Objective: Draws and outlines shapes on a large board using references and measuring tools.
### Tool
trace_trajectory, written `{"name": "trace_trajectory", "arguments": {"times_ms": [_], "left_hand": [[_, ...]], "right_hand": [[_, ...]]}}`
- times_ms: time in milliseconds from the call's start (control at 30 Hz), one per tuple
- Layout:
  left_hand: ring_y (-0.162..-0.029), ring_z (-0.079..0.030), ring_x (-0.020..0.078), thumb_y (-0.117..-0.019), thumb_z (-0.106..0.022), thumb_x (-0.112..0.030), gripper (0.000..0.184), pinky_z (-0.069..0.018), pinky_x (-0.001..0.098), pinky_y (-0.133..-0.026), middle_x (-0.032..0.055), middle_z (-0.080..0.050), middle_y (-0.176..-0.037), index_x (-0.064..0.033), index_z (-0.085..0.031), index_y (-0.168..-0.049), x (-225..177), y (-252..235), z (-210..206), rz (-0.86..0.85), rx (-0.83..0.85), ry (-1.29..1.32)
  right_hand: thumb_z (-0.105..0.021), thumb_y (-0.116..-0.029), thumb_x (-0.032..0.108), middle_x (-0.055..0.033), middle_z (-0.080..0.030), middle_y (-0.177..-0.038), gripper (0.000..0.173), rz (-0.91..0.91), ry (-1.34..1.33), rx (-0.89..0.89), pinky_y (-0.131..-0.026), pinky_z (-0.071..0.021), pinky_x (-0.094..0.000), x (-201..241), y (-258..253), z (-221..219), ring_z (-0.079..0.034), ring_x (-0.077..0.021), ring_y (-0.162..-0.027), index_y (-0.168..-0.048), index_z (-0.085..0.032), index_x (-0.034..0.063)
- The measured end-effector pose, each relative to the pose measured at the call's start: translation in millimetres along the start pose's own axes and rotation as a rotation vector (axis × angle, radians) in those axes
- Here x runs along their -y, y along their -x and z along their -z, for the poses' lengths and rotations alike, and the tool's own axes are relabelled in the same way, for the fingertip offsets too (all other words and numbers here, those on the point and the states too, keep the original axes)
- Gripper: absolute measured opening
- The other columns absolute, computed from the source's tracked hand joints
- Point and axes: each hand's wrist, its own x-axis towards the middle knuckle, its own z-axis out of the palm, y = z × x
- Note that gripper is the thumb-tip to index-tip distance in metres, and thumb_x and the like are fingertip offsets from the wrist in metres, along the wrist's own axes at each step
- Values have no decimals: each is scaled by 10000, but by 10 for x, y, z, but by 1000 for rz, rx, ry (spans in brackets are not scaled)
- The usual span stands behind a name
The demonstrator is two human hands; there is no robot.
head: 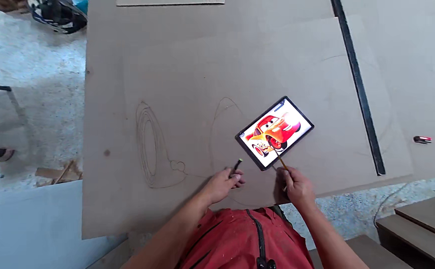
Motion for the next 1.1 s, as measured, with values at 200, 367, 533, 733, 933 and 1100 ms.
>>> {"name": "trace_trajectory", "arguments": {"times_ms": [200,367,533,733,933,1100], "left_hand": [[-698,-672,150,-1104,-475,-224,270,-577,329,-663,12,-738,-898,-140,-677,-1263,387,251,329,-76,-407,4],[-714,-657,163,-1055,-583,-316,433,-579,398,-656,15,-720,-939,-267,-548,-1484,-231,172,281,-237,-426,-132],[-730,-673,139,-1008,-679,-214,130,-565,334,-685,11,-720,-817,-138,-720,-1106,-593,-152,311,-323,-275,-66],[-605,-575,125,-1042,-628,-230,201,-480,305,-564,15,-708,-834,-135,-711,-1199,-814,-549,413,-291,-377,-61],[-738,-679,152,-1084,-537,-285,275,-585,389,-696,18,-718,-866,-167,-690,-1279,-618,-408,573,-142,-482,-245],[-652,-642,163,-1085,-538,-267,265,-545,381,-609,21,-725,-836,-171,-701,-1270,69,-30,710,-23,-556,-199]], "right_hand": [[-560,-1064,292,-40,-752,-973,250,88,78,53,-826,-603,-477,192,-172,-17,-725,-224,-917,-1150,-753,160],[-519,-1060,304,4,-723,-902,274,300,36,123,-777,-604,-406,128,-51,-173,-697,-166,-845,-1135,-761,199],[-491,-1074,364,27,-737,-930,322,335,7,121,-799,-596,-373,84,-71,-174,-697,-140,-870,-1130,-763,201],[-550,-1057,324,28,-759,-1056,274,116,0,31,-892,-599,-422,36,-174,-29,-718,-139,-968,-1194,-761,214],[-557,-1057,308,29,-772,-1016,269,63,62,-11,-900,-577,-457,-24,-348,78,-718,-161,-965,-1207,-766,230],[-539,-1045,262,27,-769,-1004,304,116,84,25,-869,-555,-454,-107,-338,97,-704,-177,-954,-1268,-745,262]]}}
